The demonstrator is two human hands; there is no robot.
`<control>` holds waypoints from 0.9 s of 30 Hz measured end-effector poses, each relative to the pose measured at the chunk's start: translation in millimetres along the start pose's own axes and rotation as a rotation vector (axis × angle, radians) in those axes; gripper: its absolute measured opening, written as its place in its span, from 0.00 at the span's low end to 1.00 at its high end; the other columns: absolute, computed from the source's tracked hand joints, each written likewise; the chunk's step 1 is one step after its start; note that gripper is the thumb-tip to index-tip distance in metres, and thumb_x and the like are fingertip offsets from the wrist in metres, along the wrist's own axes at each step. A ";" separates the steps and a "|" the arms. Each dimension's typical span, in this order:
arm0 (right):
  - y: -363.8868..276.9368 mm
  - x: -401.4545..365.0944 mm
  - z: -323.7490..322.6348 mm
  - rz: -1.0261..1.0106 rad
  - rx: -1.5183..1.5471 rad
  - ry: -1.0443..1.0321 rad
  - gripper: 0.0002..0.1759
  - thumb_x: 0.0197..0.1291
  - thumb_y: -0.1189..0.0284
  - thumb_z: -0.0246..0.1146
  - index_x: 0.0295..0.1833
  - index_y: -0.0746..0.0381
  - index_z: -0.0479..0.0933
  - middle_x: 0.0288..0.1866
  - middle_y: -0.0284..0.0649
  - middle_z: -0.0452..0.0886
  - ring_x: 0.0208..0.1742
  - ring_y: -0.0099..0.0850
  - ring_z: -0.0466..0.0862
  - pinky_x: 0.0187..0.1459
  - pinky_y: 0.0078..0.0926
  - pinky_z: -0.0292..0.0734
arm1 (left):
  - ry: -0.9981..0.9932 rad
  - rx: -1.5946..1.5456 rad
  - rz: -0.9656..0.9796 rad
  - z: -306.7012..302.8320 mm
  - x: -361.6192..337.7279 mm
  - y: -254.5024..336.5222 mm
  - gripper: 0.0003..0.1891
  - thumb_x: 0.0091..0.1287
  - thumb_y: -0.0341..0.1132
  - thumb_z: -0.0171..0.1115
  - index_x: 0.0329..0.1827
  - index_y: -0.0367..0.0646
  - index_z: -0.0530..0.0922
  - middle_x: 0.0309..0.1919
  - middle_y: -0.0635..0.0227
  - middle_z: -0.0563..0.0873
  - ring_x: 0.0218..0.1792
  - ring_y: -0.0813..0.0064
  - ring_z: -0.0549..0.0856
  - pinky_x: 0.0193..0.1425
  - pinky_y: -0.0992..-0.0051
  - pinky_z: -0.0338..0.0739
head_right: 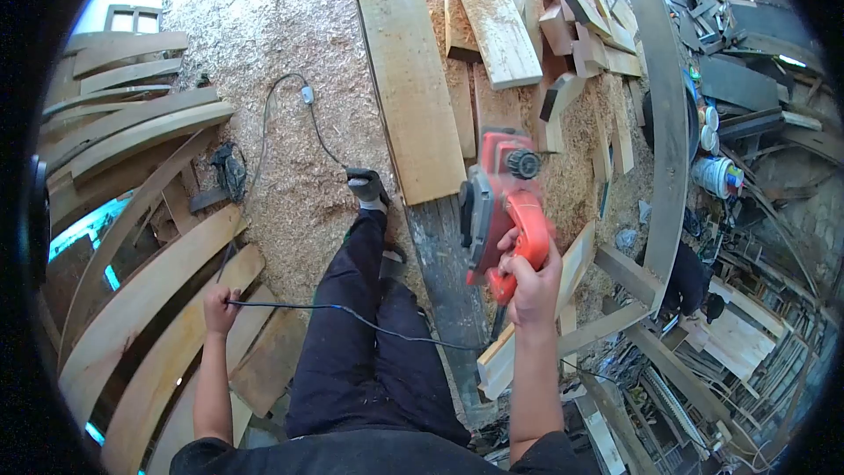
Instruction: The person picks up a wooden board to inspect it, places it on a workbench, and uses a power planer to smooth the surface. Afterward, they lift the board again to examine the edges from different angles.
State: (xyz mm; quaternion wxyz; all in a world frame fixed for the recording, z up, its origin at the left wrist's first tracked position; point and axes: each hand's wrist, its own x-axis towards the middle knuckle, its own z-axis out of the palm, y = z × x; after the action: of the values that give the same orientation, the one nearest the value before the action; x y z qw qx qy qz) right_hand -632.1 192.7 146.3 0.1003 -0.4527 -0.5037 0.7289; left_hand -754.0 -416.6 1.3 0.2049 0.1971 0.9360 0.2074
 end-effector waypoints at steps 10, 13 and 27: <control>60.2 -126.0 -11.8 0.167 -0.104 0.042 0.16 0.77 0.61 0.67 0.41 0.62 0.79 0.30 0.31 0.79 0.24 0.17 0.75 0.24 0.17 0.72 | 0.155 0.105 0.041 -30.0 -102.5 48.6 0.24 0.68 0.36 0.73 0.23 0.40 0.64 0.21 0.57 0.68 0.27 0.52 0.72 0.33 0.58 0.65; 78.1 -125.0 -5.7 0.176 -0.183 0.051 0.16 0.77 0.61 0.66 0.42 0.63 0.81 0.29 0.30 0.79 0.24 0.16 0.75 0.25 0.16 0.72 | 0.147 0.075 0.042 -35.8 -113.6 56.9 0.24 0.67 0.33 0.74 0.23 0.40 0.64 0.22 0.58 0.67 0.27 0.53 0.71 0.34 0.58 0.64; 122.8 -78.5 37.4 0.158 -0.228 0.029 0.18 0.77 0.59 0.64 0.42 0.65 0.82 0.30 0.30 0.80 0.26 0.16 0.77 0.27 0.18 0.74 | 0.132 0.013 -0.053 -33.8 -103.5 37.6 0.23 0.64 0.27 0.74 0.24 0.38 0.63 0.22 0.56 0.66 0.27 0.53 0.70 0.33 0.59 0.63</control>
State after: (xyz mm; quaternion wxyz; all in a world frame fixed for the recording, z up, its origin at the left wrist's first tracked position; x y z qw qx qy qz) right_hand -577.8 63.4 92.0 -0.0024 -0.5099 -0.5447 0.6659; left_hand -672.3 -442.6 78.2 0.1468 0.1594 0.9538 0.2082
